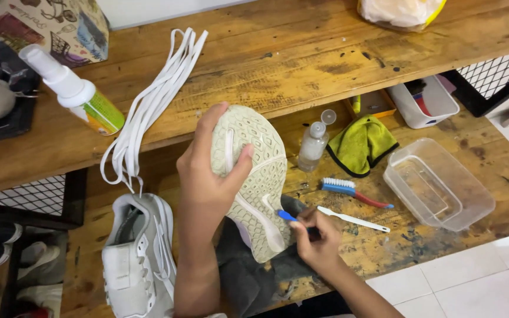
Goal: The person scrubs the sole of a white sneaker with a blue toothbrush, then wipes the sole with a dark cloth. The person repeats the scrubbing and wiping on the same shoe.
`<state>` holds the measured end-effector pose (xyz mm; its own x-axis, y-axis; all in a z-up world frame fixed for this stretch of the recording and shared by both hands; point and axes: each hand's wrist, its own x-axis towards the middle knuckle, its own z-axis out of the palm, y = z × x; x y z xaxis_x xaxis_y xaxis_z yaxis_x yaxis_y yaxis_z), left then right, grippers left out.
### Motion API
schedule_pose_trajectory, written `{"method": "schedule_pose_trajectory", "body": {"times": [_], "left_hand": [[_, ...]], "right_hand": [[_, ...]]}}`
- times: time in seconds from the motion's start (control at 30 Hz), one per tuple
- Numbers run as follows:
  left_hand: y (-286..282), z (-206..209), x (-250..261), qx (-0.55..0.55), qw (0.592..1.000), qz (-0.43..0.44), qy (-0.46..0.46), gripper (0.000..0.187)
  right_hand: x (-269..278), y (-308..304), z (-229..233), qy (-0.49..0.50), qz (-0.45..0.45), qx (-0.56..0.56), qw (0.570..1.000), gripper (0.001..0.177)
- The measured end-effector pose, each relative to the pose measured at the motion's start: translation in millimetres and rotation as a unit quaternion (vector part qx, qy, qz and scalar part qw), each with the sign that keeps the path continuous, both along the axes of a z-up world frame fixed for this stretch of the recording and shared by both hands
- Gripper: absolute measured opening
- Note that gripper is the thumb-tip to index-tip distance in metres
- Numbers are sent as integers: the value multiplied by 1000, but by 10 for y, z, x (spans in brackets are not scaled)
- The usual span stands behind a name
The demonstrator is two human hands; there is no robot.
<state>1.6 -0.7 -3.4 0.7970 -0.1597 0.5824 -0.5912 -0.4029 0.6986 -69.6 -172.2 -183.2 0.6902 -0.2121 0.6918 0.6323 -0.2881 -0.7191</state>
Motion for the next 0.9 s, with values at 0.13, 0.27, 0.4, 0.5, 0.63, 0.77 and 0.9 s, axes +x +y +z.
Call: {"method": "schedule_pose_trajectory", "body": {"times": [0.13, 0.27, 0.4, 0.5, 0.63, 0.77, 0.9], "left_hand": [[16, 25, 0, 7, 1000, -2, -1, 49], [13, 34, 6, 2, 1000, 1, 1, 50], [34, 6, 17, 14, 1000, -3, -7, 49], [42, 63, -4, 13, 1000, -1, 1, 50], [49, 22, 31, 10, 1000, 10, 9, 52], [39, -28, 22, 17, 1000, 3, -5, 52], [77, -3, 27, 10, 1000, -11, -4, 53]], "right_hand": [[-20, -56, -26, -9, -42, -30, 999, 35], [-30, -115, -53, -4, -48, -40, 998, 35], [155, -64, 66, -59, -29, -51, 997, 37], [138, -237, -253, -68, 6, -82, 994, 33], [53, -204, -46, -69, -35, -108, 991, 36], [159, -121, 30, -81, -23, -119, 989, 34], [218, -222, -159, -149, 4, -140, 979, 33]]}}
